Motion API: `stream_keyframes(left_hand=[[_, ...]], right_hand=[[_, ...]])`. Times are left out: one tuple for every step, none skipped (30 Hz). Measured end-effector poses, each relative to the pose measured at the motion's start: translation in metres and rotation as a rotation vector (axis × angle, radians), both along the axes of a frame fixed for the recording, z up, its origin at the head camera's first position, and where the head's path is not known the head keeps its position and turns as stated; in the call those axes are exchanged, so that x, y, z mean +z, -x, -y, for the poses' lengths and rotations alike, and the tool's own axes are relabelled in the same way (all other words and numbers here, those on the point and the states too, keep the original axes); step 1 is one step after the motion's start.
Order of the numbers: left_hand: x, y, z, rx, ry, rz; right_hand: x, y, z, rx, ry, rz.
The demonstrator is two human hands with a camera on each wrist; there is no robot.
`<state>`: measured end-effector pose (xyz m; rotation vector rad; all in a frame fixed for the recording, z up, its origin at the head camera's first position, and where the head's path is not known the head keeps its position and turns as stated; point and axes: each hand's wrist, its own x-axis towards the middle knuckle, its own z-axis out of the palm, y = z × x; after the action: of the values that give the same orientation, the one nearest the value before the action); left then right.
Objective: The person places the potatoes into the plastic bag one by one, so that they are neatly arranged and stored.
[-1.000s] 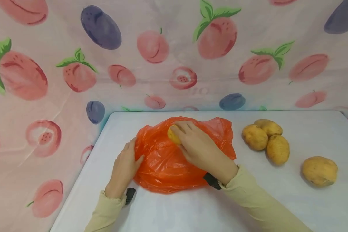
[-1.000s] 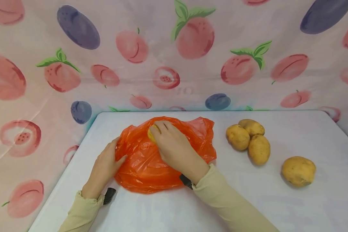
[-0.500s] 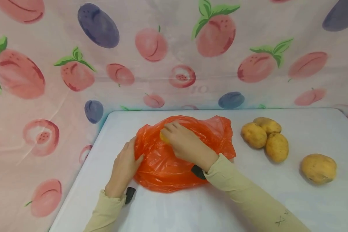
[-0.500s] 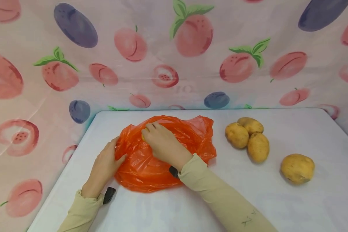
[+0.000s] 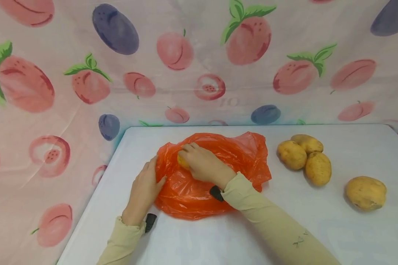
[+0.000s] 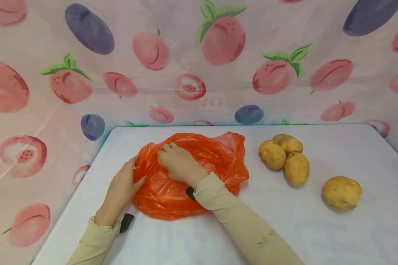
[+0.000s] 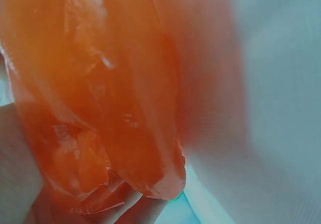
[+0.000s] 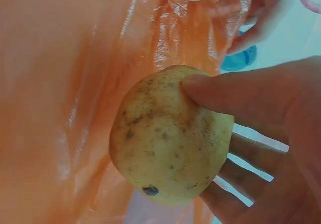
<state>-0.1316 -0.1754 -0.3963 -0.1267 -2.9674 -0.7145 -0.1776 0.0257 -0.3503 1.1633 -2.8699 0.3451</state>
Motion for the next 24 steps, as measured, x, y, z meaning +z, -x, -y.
stream_keyframes(left_hand=[[0.0, 0.0, 0.0, -0.002, 0.003, -0.004], [-0.001, 0.0, -0.001, -0.004, 0.004, -0.006], [-0.001, 0.0, -0.001, -0.006, 0.005, -0.01], [-0.001, 0.0, -0.001, -0.009, 0.005, -0.012], [-0.001, 0.0, -0.001, -0.01, 0.005, -0.013], [-0.001, 0.0, -0.002, -0.01, 0.005, -0.013], [-0.001, 0.0, -0.002, -0.008, 0.004, -0.012], [-0.001, 0.0, -0.002, -0.005, 0.005, -0.012], [0.0, 0.0, -0.001, -0.003, 0.006, -0.012], [0.0, 0.0, -0.002, -0.002, 0.005, -0.011], [0.0, 0.0, -0.001, 0.0, 0.005, -0.011], [0.0, 0.0, -0.002, 0.0, 0.004, -0.011], [0.001, 0.0, -0.002, 0.0, 0.004, -0.012], [0.001, 0.0, -0.002, -0.001, 0.004, -0.011], [0.001, 0.0, -0.002, -0.002, 0.002, -0.011], [0.001, -0.001, -0.002, -0.003, 0.001, -0.011], [0.001, -0.001, -0.002, -0.003, 0.003, -0.011], [0.001, -0.001, -0.003, -0.003, 0.003, -0.011], [0.001, -0.001, -0.003, -0.001, 0.004, -0.009], [0.001, -0.001, -0.003, 0.001, 0.004, -0.007], [0.001, -0.001, -0.003, 0.001, 0.005, -0.006], [0.001, -0.001, -0.003, 0.002, 0.005, -0.005], [0.001, -0.001, -0.002, 0.003, 0.004, -0.004], [0.001, -0.001, -0.002, 0.003, 0.003, -0.005]], right_hand=[[-0.001, 0.001, 0.0, 0.001, 0.006, -0.002], [-0.003, 0.002, 0.001, 0.004, 0.013, -0.006], [-0.004, 0.003, 0.001, 0.005, 0.017, -0.005], [-0.006, 0.004, 0.002, 0.007, 0.024, -0.008], [-0.007, 0.005, 0.002, 0.008, 0.031, -0.009], [-0.008, 0.006, 0.002, 0.009, 0.036, -0.01], [-0.01, 0.007, 0.003, 0.008, 0.04, -0.01], [-0.011, 0.008, 0.003, 0.01, 0.047, -0.012], [-0.012, 0.01, 0.004, 0.01, 0.052, -0.013], [-0.014, 0.011, 0.004, 0.01, 0.059, -0.016], [-0.015, 0.012, 0.004, 0.01, 0.063, -0.017], [-0.017, 0.013, 0.004, 0.011, 0.068, -0.02], [-0.018, 0.014, 0.004, 0.011, 0.072, -0.022], [-0.02, 0.015, 0.004, 0.01, 0.074, -0.024], [-0.021, 0.016, 0.004, 0.008, 0.076, -0.025], [-0.023, 0.017, 0.004, 0.006, 0.077, -0.026], [-0.024, 0.017, 0.004, 0.004, 0.075, -0.025], [-0.025, 0.017, 0.004, -0.002, 0.075, -0.021], [-0.026, 0.018, 0.005, -0.008, 0.071, -0.017], [-0.027, 0.018, 0.005, -0.015, 0.066, -0.015], [-0.028, 0.018, 0.006, -0.022, 0.063, -0.013], [-0.028, 0.019, 0.006, -0.027, 0.061, -0.013], [-0.028, 0.019, 0.007, -0.035, 0.057, -0.011], [-0.029, 0.019, 0.007, -0.039, 0.057, -0.014]])
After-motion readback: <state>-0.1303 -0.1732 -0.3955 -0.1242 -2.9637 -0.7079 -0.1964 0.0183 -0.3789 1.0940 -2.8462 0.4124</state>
